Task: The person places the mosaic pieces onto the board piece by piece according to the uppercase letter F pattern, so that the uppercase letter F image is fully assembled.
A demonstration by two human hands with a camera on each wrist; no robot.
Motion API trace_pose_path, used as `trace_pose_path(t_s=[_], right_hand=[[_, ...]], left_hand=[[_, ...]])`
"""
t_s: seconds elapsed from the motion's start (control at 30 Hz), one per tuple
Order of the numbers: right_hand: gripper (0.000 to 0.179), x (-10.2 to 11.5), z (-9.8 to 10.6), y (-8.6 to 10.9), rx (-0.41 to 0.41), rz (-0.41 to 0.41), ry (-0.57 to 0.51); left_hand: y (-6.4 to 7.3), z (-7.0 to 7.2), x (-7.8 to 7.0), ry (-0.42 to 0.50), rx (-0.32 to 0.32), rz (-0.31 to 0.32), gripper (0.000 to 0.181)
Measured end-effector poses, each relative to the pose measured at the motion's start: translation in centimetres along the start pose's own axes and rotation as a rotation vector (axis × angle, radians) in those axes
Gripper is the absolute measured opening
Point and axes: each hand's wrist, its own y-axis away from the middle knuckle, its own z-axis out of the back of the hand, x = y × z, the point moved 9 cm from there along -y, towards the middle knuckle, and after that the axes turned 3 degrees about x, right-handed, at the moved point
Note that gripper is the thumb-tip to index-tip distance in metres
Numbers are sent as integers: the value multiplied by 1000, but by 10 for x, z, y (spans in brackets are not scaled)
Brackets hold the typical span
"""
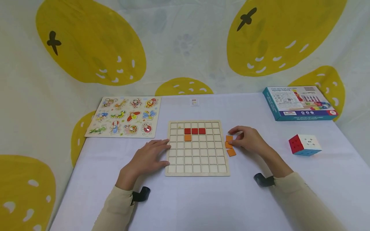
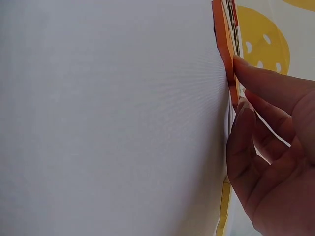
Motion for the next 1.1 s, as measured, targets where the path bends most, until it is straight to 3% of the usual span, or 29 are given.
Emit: trace_pose_path(t_s=[0.57,1.1], right_hand=[[22,2,-2,1,-25,17,-7],[26,0,-1,3,-11,-20,-12]], left_hand=[[1,2,-1,3,-12,-11,64],[1,1,-1,2,-8,-8,64]])
